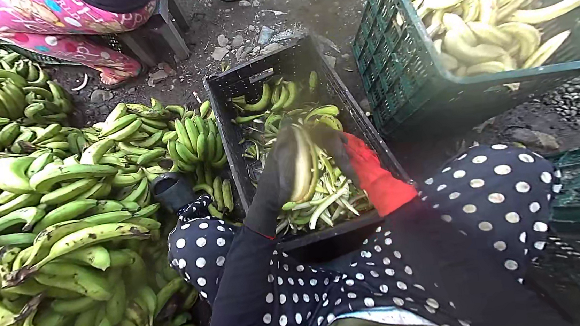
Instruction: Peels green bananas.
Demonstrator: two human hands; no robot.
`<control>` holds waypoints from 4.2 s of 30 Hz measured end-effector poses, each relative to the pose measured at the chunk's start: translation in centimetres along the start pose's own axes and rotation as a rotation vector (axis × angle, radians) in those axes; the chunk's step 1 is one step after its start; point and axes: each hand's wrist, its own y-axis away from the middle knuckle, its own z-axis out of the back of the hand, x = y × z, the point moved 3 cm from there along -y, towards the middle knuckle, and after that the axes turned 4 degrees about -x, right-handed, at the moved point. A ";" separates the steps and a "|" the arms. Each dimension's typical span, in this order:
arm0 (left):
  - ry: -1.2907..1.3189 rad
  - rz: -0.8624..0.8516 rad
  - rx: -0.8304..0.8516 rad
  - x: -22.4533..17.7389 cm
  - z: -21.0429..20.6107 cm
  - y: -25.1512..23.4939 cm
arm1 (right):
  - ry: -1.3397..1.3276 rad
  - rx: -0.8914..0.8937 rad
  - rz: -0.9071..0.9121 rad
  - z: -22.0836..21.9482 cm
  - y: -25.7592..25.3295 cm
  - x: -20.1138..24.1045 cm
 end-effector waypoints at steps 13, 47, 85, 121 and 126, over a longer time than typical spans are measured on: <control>1.012 0.523 -0.262 2.0 0.8 -2.0 | 0.284 -0.257 0.638 0.7 1.6 -0.6; 0.589 0.394 -0.196 1.4 2.6 -1.8 | 0.173 -0.062 0.662 -0.6 -0.8 -0.9; -0.392 0.237 -0.200 3.9 2.4 -1.5 | -0.342 -0.154 0.084 2.6 -1.4 -1.6; -1.026 1.270 -0.132 21.3 -4.3 2.1 | -1.828 -0.530 -0.063 18.8 3.6 -12.5; -1.085 1.107 0.141 18.2 -3.9 2.5 | -1.742 -0.465 -0.017 18.1 3.0 -11.3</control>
